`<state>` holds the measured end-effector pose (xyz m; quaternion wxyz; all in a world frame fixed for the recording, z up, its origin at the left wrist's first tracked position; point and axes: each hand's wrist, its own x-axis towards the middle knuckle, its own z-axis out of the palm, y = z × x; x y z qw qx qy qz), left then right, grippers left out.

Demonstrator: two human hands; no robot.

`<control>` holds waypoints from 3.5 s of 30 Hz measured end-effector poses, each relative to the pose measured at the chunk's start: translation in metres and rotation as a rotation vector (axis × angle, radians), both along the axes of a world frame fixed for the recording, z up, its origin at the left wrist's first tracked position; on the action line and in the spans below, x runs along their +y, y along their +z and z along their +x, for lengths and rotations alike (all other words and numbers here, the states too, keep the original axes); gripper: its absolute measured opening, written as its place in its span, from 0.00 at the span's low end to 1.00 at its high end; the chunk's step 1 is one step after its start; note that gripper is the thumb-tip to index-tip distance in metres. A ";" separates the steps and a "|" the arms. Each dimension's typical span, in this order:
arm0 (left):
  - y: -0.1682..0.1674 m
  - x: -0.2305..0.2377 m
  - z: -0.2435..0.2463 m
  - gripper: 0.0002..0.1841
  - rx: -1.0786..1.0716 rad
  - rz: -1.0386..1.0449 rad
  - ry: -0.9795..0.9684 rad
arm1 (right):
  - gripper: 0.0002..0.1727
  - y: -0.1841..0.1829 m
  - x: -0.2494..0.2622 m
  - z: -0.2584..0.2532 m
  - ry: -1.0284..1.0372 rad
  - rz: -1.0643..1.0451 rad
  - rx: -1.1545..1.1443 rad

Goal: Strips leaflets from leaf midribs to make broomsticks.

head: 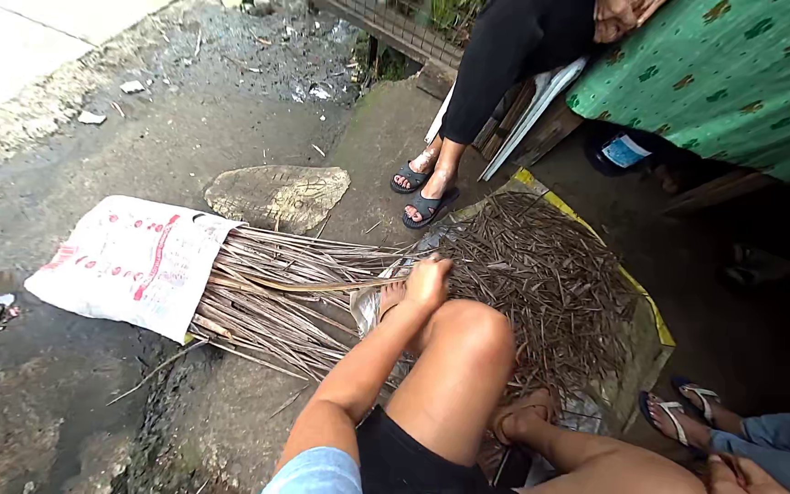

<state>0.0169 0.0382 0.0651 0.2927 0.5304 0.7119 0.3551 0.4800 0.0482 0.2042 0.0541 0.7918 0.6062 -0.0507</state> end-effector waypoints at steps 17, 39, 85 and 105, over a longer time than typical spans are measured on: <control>0.134 0.122 0.171 0.08 -0.362 0.123 -0.559 | 0.05 0.024 0.095 -0.133 0.038 0.252 1.420; 0.124 0.119 0.168 0.17 0.228 0.206 -0.579 | 0.19 0.022 0.097 -0.135 0.240 0.146 0.663; 0.153 0.109 0.163 0.15 0.459 0.706 -0.332 | 0.26 0.036 0.100 -0.099 -0.321 0.220 1.904; 0.141 0.099 0.182 0.16 0.599 0.424 -0.438 | 0.18 0.024 0.101 -0.107 0.185 0.550 0.616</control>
